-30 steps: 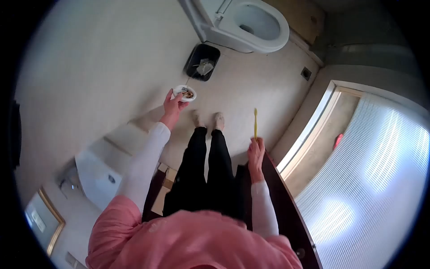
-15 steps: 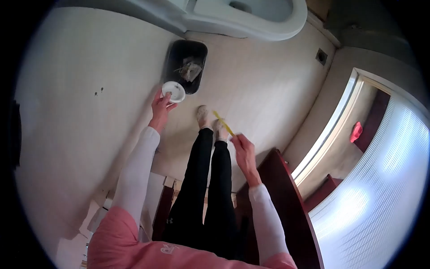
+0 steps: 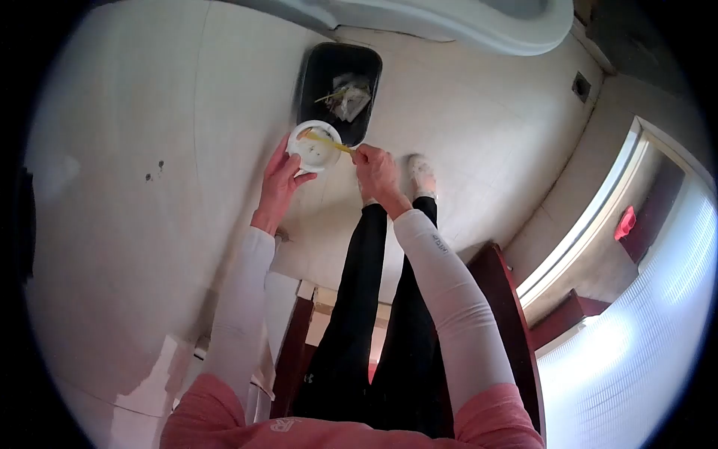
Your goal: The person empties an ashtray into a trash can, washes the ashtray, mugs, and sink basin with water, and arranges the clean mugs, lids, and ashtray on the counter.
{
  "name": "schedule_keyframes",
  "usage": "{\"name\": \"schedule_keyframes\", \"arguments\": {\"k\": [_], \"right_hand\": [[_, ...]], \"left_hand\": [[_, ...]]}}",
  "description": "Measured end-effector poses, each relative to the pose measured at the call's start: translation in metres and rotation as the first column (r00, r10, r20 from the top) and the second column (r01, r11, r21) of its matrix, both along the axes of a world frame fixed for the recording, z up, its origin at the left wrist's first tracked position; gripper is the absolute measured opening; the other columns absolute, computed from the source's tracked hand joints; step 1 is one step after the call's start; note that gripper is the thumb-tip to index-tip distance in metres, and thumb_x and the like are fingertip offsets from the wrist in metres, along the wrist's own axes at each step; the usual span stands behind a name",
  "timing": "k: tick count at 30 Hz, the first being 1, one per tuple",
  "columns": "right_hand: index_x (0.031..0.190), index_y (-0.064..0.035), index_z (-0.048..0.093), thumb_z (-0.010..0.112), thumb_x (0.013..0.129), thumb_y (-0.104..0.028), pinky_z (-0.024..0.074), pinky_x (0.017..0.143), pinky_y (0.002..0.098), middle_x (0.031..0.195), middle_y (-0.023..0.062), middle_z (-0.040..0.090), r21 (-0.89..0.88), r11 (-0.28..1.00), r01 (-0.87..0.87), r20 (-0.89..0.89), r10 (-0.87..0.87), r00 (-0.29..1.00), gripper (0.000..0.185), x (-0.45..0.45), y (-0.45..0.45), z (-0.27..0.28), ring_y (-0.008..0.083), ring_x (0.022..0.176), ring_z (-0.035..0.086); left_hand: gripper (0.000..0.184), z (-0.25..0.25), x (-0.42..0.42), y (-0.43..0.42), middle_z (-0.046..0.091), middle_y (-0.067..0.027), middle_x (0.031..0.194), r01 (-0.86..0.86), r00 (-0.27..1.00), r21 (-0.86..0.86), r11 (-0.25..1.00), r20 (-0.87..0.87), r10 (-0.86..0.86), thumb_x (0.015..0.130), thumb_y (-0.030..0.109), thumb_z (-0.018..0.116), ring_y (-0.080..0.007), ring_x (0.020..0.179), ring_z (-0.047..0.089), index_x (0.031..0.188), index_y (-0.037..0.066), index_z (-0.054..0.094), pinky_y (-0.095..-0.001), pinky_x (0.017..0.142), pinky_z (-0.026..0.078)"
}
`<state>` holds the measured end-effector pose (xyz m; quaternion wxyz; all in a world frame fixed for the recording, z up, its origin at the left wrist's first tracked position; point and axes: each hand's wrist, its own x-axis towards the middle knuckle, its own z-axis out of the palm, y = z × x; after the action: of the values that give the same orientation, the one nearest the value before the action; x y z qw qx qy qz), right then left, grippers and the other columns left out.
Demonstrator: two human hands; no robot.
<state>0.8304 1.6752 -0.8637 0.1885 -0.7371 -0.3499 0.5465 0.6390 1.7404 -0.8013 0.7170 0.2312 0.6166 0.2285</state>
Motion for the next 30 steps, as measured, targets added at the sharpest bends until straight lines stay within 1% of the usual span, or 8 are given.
{"name": "schedule_keyframes", "arguments": {"k": [4,8,12,18,21,25,29,30], "right_hand": [[0.079,-0.0108,0.066,0.056,0.081,-0.017,0.0476,0.06,0.0384,0.074,0.0112,0.065,0.113,0.991,-0.069,-0.308,0.101,0.946,0.011,0.0,0.001,0.0,0.031,0.071,0.064],[0.083,-0.0111,0.067,0.057,0.084,-0.02,0.048,0.062,0.0377,0.073,0.0108,0.065,0.032,0.999,-0.034,0.003,0.034,0.999,0.014,-0.002,0.01,-0.012,0.0277,0.072,0.065],[0.078,-0.0104,0.065,0.053,0.085,-0.018,0.0486,0.063,0.0395,0.077,0.011,0.067,0.071,0.992,-0.105,-0.261,0.12,0.958,0.015,0.008,0.008,-0.01,0.0326,0.074,0.064],[0.088,-0.0134,0.063,0.055,0.086,-0.021,0.0502,0.065,0.0458,0.077,0.0137,0.066,0.021,0.956,-0.293,0.209,0.282,0.936,0.011,0.016,0.014,-0.009,0.036,0.076,0.064],[0.093,-0.0144,0.06,0.054,0.088,-0.023,0.05,0.066,0.0489,0.077,0.0156,0.066,0.036,0.956,-0.29,0.251,0.273,0.929,0.012,0.019,0.025,0.001,0.0387,0.077,0.063],[0.093,-0.0091,0.058,0.05,0.093,-0.032,0.0489,0.067,0.0518,0.083,0.0223,0.064,0.113,0.986,-0.127,0.151,0.109,0.983,0.024,0.018,0.032,-0.003,0.0417,0.076,0.062],[0.133,-0.0009,0.04,0.046,0.091,-0.057,0.0508,0.05,0.0359,0.092,0.0176,0.063,-0.23,0.966,0.115,-0.466,-0.213,0.859,0.07,0.039,0.059,0.041,0.0253,0.065,0.065],[0.145,0.0002,0.02,0.046,0.089,-0.061,0.0493,0.049,0.0289,0.099,0.0141,0.06,-0.213,0.964,0.158,-0.504,-0.248,0.827,0.087,0.044,0.056,0.044,0.0182,0.064,0.064]], "left_hand": [[0.058,-0.013,-0.002,0.001,0.051,-0.0033,0.1,-0.098,0.995,-0.041,0.994,0.019,0.099,0.092,0.013,0.056,-0.0164,0.097,0.059,0.145,0.01,0.032,-0.0383,0.079,0.059],[0.058,-0.02,0.001,0.002,0.051,-0.0032,0.098,-0.091,0.996,-0.037,0.995,-0.009,0.091,0.092,0.013,0.058,-0.0163,0.094,0.06,0.144,0.01,0.034,-0.0379,0.077,0.059],[0.058,-0.024,0.012,0.002,0.053,-0.0039,0.097,-0.095,0.993,-0.029,0.995,-0.075,0.092,0.091,0.015,0.06,-0.017,0.093,0.061,0.143,0.009,0.036,-0.0365,0.075,0.059],[0.063,-0.017,0.016,0.006,0.059,-0.0072,0.095,-0.093,0.981,-0.065,0.994,-0.174,0.081,0.088,0.018,0.065,-0.02,0.083,0.065,0.142,0.005,0.036,-0.0336,0.069,0.059],[0.066,-0.014,0.023,0.018,0.062,-0.0113,0.095,-0.123,0.963,-0.106,0.987,-0.252,0.093,0.086,0.02,0.067,-0.0207,0.076,0.066,0.141,0.001,0.035,-0.0323,0.065,0.059],[0.067,-0.02,0.025,0.024,0.064,-0.0157,0.095,-0.158,0.924,-0.15,0.976,-0.372,0.092,0.084,0.021,0.068,-0.0202,0.069,0.066,0.138,-0.003,0.037,-0.0307,0.057,0.057],[0.066,0.01,0.046,0.033,0.064,-0.0154,0.091,-0.147,0.898,-0.076,0.986,-0.427,0.101,0.081,0.02,0.07,-0.0194,0.062,0.064,0.135,-0.004,0.041,-0.0296,0.049,0.055],[0.064,0.026,0.06,0.038,0.065,-0.0147,0.089,-0.123,0.873,-0.021,0.992,-0.478,0.098,0.08,0.019,0.07,-0.0187,0.062,0.064,0.134,-0.003,0.044,-0.0294,0.049,0.055]]}}
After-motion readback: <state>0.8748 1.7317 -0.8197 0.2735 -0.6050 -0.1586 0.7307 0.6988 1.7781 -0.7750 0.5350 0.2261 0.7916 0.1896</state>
